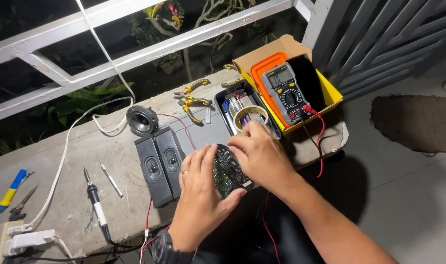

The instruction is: The person twists and connects red and black wires by hand, then plugs a power adapter into a wall socket. They handle a circuit board and connect it to a multimeter using test leads to check the circuit.

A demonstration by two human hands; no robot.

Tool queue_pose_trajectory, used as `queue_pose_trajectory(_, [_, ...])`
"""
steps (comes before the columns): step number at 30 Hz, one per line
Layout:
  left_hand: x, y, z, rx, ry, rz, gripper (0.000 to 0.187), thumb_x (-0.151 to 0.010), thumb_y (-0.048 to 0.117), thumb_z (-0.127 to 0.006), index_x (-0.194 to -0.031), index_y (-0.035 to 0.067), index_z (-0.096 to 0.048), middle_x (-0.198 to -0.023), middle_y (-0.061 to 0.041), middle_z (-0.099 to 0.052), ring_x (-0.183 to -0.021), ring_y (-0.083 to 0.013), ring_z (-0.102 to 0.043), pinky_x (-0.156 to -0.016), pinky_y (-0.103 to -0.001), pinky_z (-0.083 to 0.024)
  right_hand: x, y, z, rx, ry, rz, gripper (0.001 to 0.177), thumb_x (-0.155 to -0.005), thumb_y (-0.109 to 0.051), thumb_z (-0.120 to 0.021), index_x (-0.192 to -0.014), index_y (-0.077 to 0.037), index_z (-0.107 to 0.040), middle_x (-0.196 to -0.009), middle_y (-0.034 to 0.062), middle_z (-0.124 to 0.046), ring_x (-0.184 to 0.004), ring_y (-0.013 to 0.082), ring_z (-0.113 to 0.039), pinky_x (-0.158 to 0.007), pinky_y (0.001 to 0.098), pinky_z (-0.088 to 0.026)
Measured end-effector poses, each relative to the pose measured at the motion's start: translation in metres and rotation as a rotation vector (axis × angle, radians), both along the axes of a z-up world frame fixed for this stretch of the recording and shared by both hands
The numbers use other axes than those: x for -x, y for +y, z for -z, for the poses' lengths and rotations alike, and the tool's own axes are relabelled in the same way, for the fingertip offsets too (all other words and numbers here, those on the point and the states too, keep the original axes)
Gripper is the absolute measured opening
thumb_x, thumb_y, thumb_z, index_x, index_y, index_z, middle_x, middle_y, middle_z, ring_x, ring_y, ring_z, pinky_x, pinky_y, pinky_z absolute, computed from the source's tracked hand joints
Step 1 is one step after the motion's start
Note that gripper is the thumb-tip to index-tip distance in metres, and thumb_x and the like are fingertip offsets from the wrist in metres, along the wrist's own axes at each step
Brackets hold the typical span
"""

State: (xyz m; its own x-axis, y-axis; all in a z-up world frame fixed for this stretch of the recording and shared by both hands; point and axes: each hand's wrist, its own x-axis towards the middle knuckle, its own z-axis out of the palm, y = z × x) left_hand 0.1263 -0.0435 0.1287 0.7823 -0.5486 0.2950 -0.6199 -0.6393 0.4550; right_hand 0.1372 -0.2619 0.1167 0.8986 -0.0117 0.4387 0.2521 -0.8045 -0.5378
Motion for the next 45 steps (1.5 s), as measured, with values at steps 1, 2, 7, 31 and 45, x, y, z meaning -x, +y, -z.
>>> queue_pose_trajectory(1, [-0.004,-0.002,0.000,-0.002,-0.001,0.000,0.113,-0.091,0.056,-0.093,-0.176,0.005,-0.038,-0.172,-0.019,-0.047,-0.156,-0.0465,-0.042,-0.129,-0.064,-0.035,-0.005,-0.001,-0.001,-0.002,-0.001,0.000,0.011,-0.100,-0.018,-0.088,-0.111,-0.017,-0.087,-0.104,0.0098,-0.062,-0.101,0.0345,-0.067,-0.088,0.0508,-0.060])
queue_pose_trajectory(2, [-0.008,-0.003,0.000,-0.020,0.068,-0.020,0.123,-0.087,0.056,-0.097,-0.179,0.006,-0.032,-0.174,-0.017,-0.046,-0.160,-0.0426,-0.039,-0.127,-0.062,-0.034,-0.009,-0.001,-0.002,0.078,0.007,-0.020,0.009,-0.100,-0.023,-0.088,-0.106,-0.019,-0.085,-0.110,0.0086,-0.062,-0.110,0.0359,-0.062,-0.086,0.0537,-0.057])
queue_pose_trajectory(7, [-0.014,-0.003,0.009,-0.015,0.157,-0.059,0.140,-0.077,0.057,-0.106,-0.181,0.008,-0.026,-0.170,-0.017,-0.051,-0.155,-0.0420,-0.041,-0.125,-0.059,-0.033,-0.030,-0.003,0.004,0.231,0.071,-0.139,0.017,-0.101,-0.032,-0.085,-0.099,-0.016,-0.080,-0.127,0.0106,-0.059,-0.122,0.0383,-0.050,-0.104,0.0610,-0.044])
queue_pose_trajectory(31, [-0.014,-0.001,0.006,-0.025,0.112,-0.031,0.134,-0.079,0.064,-0.102,-0.179,0.009,-0.032,-0.169,-0.015,-0.056,-0.154,-0.0442,-0.047,-0.122,-0.057,-0.035,-0.028,-0.005,0.001,0.262,0.136,-0.225,0.018,-0.102,-0.029,-0.080,-0.099,-0.012,-0.083,-0.135,0.0126,-0.059,-0.128,0.0410,-0.050,-0.119,0.0647,-0.033])
queue_pose_trajectory(45, [-0.014,0.006,-0.002,-0.016,0.116,0.033,0.112,-0.090,0.051,-0.094,-0.177,0.010,-0.038,-0.171,-0.012,-0.056,-0.155,-0.0405,-0.046,-0.125,-0.060,-0.034,0.098,0.001,0.051,-0.192,0.002,-0.104,0.043,-0.103,-0.021,-0.084,-0.146,-0.014,-0.079,-0.119,0.0080,-0.073,-0.110,0.0243,-0.073,-0.106,0.0396,-0.058])
